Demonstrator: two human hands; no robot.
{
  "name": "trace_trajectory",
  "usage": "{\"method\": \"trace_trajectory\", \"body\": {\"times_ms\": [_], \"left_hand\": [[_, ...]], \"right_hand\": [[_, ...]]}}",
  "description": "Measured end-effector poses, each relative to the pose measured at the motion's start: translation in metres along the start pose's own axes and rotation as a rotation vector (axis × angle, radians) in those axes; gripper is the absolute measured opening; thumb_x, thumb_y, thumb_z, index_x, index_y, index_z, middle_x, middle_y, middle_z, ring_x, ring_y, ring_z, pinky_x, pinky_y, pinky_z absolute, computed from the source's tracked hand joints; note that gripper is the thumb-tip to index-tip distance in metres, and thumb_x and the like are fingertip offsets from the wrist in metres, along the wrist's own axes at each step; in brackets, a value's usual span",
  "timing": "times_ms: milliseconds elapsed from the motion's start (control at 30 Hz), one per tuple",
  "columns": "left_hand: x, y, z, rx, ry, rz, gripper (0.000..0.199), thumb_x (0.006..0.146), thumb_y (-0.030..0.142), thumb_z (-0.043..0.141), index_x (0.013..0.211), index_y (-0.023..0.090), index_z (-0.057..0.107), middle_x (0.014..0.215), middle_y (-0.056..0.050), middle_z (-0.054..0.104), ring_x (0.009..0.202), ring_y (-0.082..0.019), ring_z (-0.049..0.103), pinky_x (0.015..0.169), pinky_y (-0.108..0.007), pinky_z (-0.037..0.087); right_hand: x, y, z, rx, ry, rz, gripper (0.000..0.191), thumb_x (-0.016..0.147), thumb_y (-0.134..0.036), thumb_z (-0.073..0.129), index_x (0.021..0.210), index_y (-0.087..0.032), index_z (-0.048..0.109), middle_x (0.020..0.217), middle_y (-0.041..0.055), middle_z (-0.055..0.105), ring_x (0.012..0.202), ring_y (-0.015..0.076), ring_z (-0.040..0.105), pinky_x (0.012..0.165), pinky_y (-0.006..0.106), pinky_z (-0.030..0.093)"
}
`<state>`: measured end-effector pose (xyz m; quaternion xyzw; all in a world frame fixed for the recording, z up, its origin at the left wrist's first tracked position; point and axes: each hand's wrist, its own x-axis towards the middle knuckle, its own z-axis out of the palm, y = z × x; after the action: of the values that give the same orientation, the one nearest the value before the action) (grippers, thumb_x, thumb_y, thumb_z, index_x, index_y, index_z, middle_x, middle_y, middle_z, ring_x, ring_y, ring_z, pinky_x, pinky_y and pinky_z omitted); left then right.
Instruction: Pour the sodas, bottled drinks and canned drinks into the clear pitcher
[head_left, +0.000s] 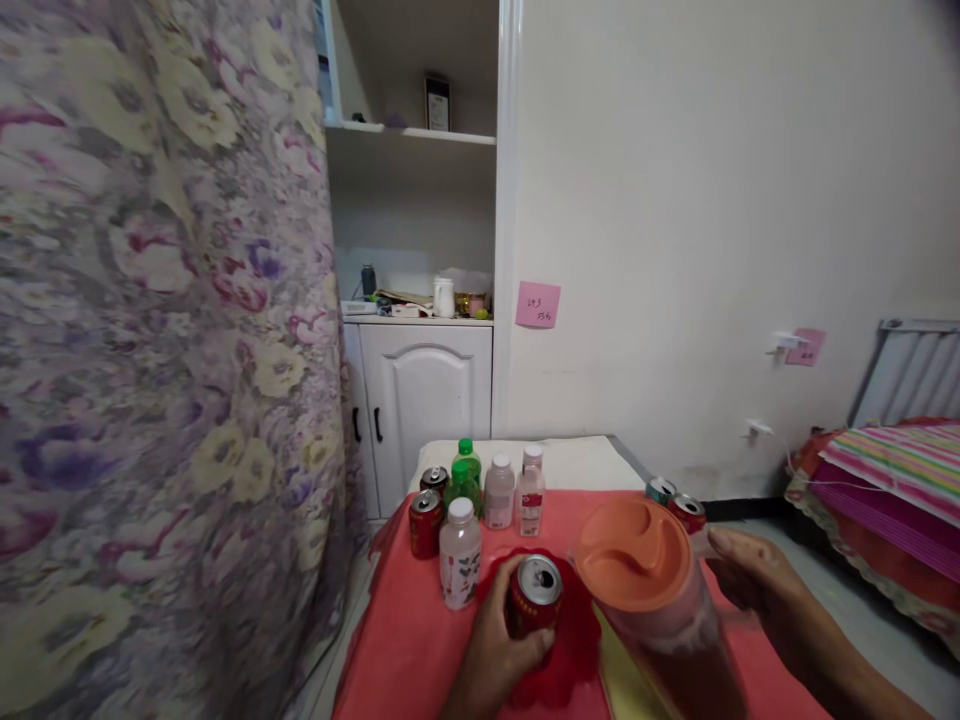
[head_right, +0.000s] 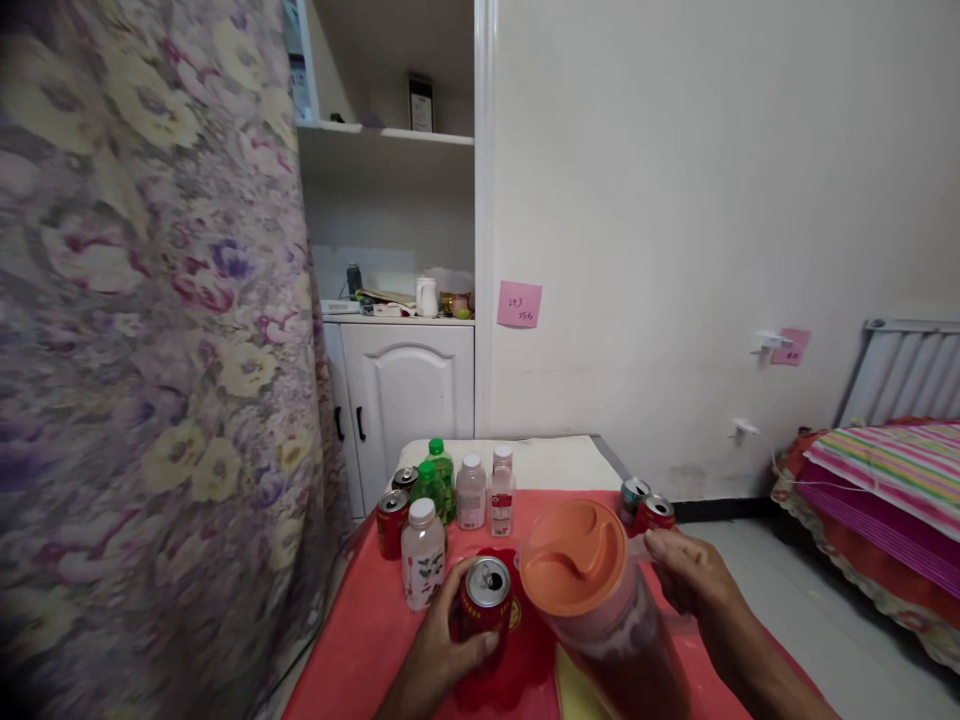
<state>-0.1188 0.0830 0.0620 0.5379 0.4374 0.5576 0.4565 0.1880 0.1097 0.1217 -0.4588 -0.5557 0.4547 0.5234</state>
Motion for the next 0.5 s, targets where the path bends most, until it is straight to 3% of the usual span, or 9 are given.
{"method": "trace_trajectory", "body": {"times_ms": [267,500], "left_hand": [[-0.001,-0.011,-0.004,0.024,-0.058,0.044,0.069,0.056,0.017,0.071,0.123,0.019,0.055,0.125,-0.012,0.068,0.121,-0.035,0.059,0.106,-0.046,0.042],[-0.004,-0.007,-0.003,-0.048,-0.067,0.039,0.072,0.054,0.012,0.07,0.124,0.022,0.056,0.126,-0.008,0.069,0.122,-0.034,0.059,0.107,-0.044,0.042]], "right_hand": [[-0.004,-0.022,0.011,-0.137,-0.057,0.008,0.057,0.08,-0.073,0.055,0.056,-0.024,0.037,0.054,-0.006,0.025,0.053,0.012,0.02,0.051,0.03,0.016],[0.002,-0.02,0.019,-0.145,-0.048,-0.002,0.059,0.075,-0.076,0.058,0.053,-0.024,0.04,0.052,-0.0053,0.025,0.051,0.0119,0.02,0.051,0.031,0.015]]}}
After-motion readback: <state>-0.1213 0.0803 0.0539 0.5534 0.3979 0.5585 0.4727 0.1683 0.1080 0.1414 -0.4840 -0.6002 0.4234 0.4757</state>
